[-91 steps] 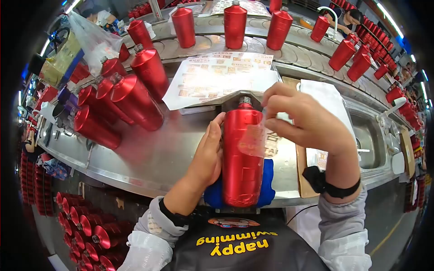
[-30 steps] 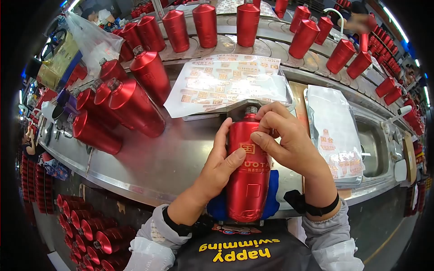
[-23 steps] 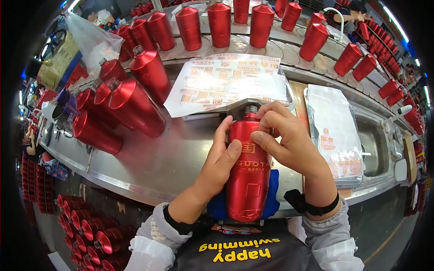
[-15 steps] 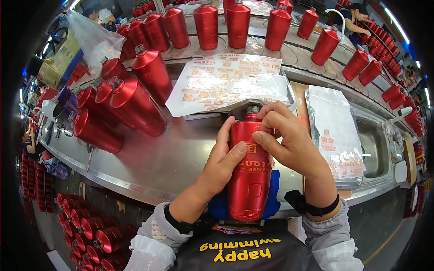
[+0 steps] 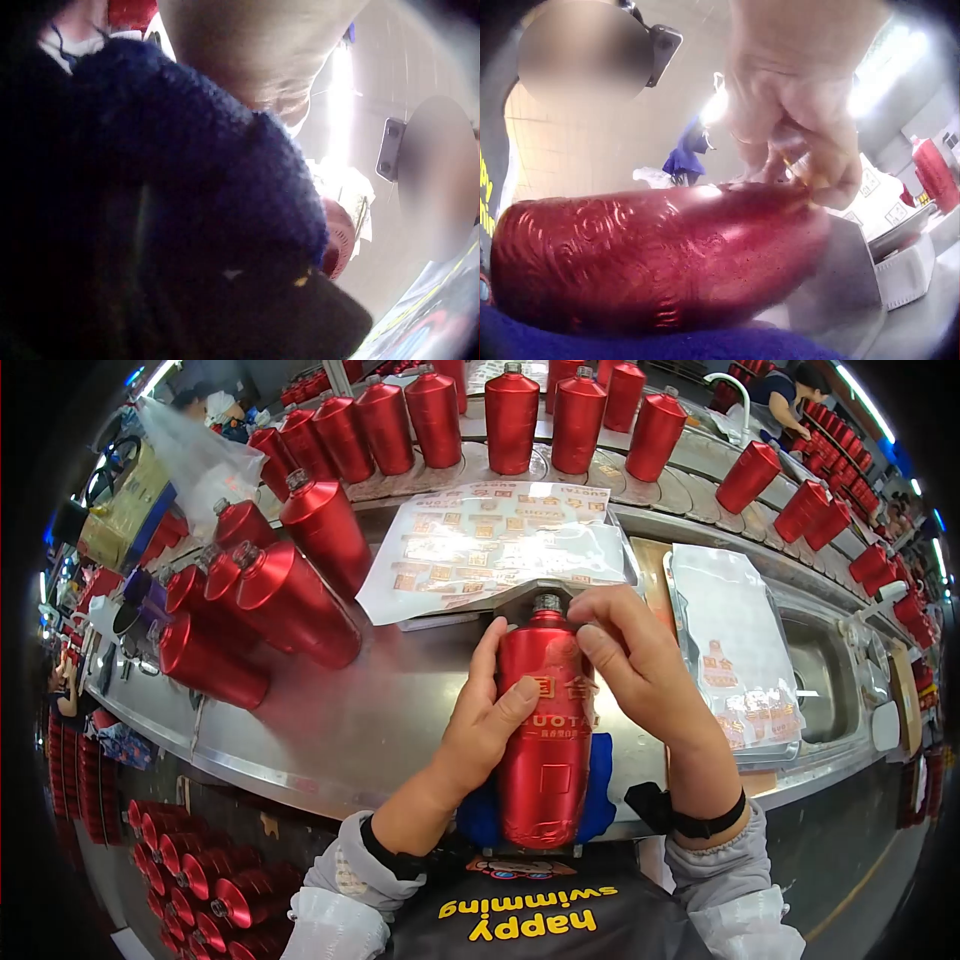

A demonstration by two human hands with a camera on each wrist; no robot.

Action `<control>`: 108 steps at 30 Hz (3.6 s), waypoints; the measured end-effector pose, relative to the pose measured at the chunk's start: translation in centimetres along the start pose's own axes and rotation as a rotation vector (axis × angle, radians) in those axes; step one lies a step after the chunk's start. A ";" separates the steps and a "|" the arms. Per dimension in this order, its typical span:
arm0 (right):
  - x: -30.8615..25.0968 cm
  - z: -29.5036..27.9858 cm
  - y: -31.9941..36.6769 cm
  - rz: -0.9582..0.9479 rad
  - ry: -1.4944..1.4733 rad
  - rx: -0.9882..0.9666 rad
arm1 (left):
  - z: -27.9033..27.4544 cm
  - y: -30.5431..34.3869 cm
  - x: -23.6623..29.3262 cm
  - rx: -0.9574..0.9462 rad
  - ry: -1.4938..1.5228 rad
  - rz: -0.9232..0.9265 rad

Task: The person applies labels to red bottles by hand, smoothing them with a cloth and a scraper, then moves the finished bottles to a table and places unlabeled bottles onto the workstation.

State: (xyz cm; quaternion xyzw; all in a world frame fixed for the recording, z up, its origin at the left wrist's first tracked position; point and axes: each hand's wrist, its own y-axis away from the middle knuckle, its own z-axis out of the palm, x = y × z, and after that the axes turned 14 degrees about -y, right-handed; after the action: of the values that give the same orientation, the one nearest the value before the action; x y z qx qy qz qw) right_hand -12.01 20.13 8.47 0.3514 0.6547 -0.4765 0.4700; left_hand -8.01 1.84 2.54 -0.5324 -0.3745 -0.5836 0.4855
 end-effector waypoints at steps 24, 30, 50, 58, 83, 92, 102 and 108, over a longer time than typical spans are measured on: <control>2.9 -0.1 5.3 0.369 -0.558 -0.029 | 0.4 0.2 0.5 0.009 -0.157 0.038; 3.5 0.0 5.9 0.267 -0.508 -0.084 | 0.5 0.6 0.5 0.007 -0.317 0.089; 3.8 -0.2 5.9 0.273 -0.521 -0.072 | 0.3 0.0 1.1 0.042 -0.204 0.057; 3.7 -0.1 5.9 0.257 -0.498 -0.072 | -0.2 -1.6 0.8 0.062 -0.324 0.017; 2.6 0.4 3.8 0.294 -0.340 0.118 | -0.5 -3.6 1.8 0.031 -0.335 -0.027; 3.0 0.2 4.1 0.273 -0.341 0.109 | 0.2 -3.5 2.4 0.018 -0.417 -0.017; 3.0 0.0 5.0 0.354 -0.482 0.073 | -1.3 -2.0 1.0 0.013 -0.085 0.027; 4.0 0.5 5.3 0.325 -0.559 0.056 | -0.6 -0.7 0.8 -0.089 -0.013 -0.021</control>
State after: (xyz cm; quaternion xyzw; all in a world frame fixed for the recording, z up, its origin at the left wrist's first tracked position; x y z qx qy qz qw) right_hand -8.29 21.31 3.01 0.3197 0.4225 -0.4910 0.6916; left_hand -8.78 1.32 3.27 -0.5534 -0.3568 -0.6013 0.4526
